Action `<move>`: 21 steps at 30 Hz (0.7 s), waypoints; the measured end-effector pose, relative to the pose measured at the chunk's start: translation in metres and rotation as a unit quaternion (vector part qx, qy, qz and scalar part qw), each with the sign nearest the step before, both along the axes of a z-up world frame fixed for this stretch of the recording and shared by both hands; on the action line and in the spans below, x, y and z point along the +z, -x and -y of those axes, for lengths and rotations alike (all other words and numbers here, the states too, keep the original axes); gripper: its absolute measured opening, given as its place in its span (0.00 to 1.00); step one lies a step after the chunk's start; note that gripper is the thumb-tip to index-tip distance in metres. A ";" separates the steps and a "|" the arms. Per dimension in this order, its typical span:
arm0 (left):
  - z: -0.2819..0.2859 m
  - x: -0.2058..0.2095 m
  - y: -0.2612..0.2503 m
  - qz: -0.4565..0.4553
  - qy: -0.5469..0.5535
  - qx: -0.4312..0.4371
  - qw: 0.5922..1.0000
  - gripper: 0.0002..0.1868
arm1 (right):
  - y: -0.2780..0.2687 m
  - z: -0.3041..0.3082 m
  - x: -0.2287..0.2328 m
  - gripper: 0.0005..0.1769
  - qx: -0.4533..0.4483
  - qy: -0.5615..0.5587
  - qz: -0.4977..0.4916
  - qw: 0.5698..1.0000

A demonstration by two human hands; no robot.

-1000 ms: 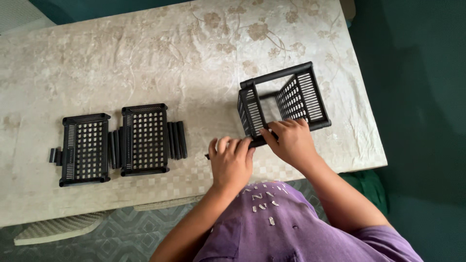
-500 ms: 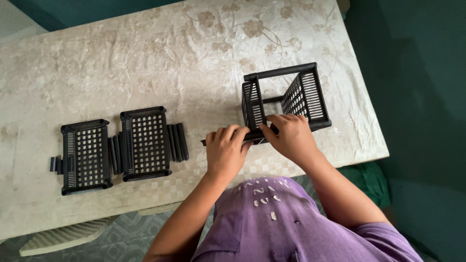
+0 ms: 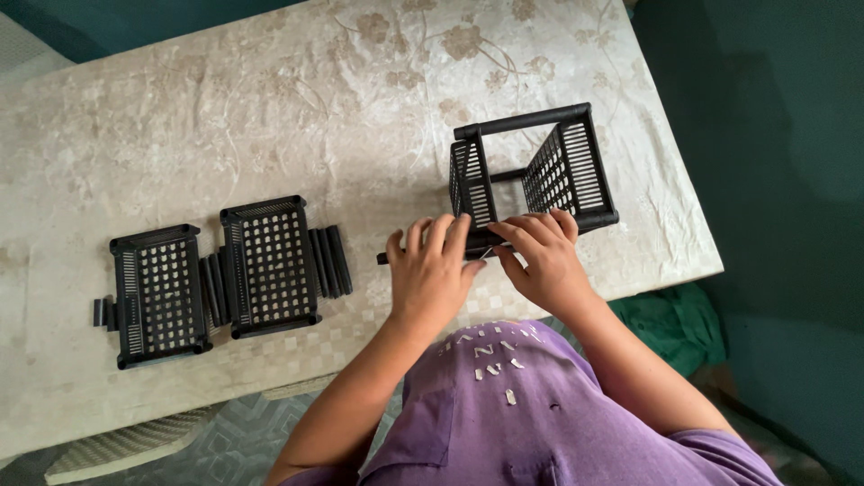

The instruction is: The person assembles multiple black plastic baskets on a table. They insert short cylindrical rods into slots on the basket frames, then attach small feet to the bottom of each basket. The person repeats this process for several baskets, placing each completed unit in a row.

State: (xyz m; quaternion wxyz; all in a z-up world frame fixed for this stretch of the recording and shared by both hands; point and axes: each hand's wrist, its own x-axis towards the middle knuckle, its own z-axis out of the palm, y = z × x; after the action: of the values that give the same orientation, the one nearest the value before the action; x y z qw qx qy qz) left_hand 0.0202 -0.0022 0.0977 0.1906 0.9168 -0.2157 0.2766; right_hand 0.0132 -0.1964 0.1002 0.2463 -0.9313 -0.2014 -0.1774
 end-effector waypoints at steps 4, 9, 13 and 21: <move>0.002 -0.009 0.000 -0.117 0.004 -0.023 0.993 0.19 | 0.000 -0.001 0.000 0.17 0.002 0.000 0.003 1.000; -0.002 -0.019 -0.003 -0.092 -0.019 -0.039 0.995 0.18 | -0.002 -0.001 -0.001 0.16 0.002 0.000 0.011 1.000; -0.001 -0.016 0.001 -0.072 -0.008 -0.027 0.997 0.28 | -0.002 -0.003 -0.003 0.17 0.003 0.002 0.020 1.000; -0.003 -0.013 -0.001 -0.090 -0.034 -0.009 0.995 0.22 | -0.002 -0.002 -0.001 0.17 0.003 0.002 0.014 1.000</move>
State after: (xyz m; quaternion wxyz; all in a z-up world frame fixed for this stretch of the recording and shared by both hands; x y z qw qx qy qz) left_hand 0.0213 0.0009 0.0852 0.1805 0.9420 -0.2148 0.1842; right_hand 0.0151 -0.1941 0.0989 0.2421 -0.9286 -0.2077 -0.1895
